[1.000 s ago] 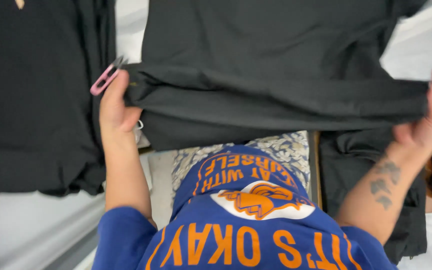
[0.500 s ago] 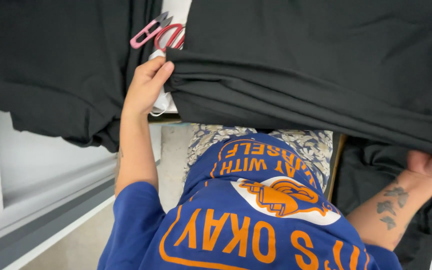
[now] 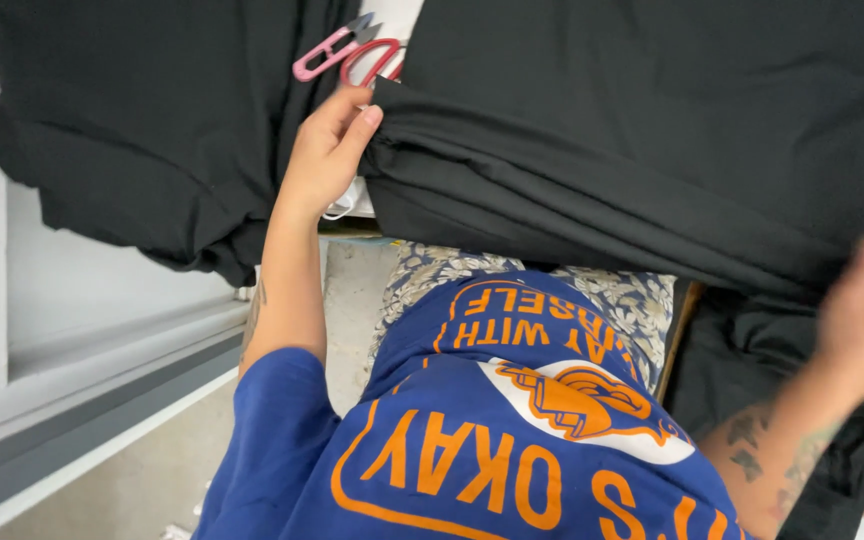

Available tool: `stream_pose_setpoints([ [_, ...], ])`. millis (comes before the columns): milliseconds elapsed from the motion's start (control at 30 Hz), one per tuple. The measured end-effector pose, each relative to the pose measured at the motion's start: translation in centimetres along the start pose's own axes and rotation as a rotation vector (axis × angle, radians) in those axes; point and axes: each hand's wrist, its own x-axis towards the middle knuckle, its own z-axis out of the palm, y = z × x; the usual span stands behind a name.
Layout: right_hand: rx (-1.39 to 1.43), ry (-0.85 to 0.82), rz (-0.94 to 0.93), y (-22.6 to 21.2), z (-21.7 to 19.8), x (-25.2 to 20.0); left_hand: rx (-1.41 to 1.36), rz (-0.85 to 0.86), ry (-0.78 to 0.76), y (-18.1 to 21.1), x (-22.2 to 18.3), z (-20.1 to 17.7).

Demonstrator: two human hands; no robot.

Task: Trimming loose threads from black t-shirts using scissors in a factory setting

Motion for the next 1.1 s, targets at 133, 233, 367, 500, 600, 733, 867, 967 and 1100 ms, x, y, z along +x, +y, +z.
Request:
stream_pose_setpoints([
  [133,0.189,-0.244,-0.435,-13.2,-4.3,4.3,0.216,0.322,0.205,2.4,-0.8,1.9],
  [233,0.208,-0.32,-0.495,-14.6,-2.7,4.4,0.311,0.518,0.437,5.8,-2.5,5.2],
  [367,0.221,-0.414,-0.474,-15.8,-2.9,4.7,0.047,0.575,-0.013,7.3,-5.1,12.8],
  [500,0.543,-0.459,-0.304,-19.2,-8.0,3.1,-0.043,0.684,-0.43,6.5,-4.5,21.9],
  [600,0.853,-0.546,-0.839,-26.9,-17.8,3.3,-0.063,0.694,-0.451,7.8,-3.9,22.9],
  [733,1.072,-0.641,-0.837,-24.0,-22.5,1.0,-0.091,0.702,-0.475,10.0,-2.4,23.7],
  [867,0.564,-0.526,-0.256,-26.5,-16.9,-2.0,-0.109,0.725,-0.497,11.7,-0.5,24.5],
  [967,0.783,-0.938,-0.447,-27.8,-7.7,-2.9,-0.114,0.704,-0.543,12.7,-0.4,23.5],
  [1100,0.715,-0.836,-0.362,-26.2,1.6,-2.5,-0.105,0.674,-0.554,13.5,0.3,22.1],
])
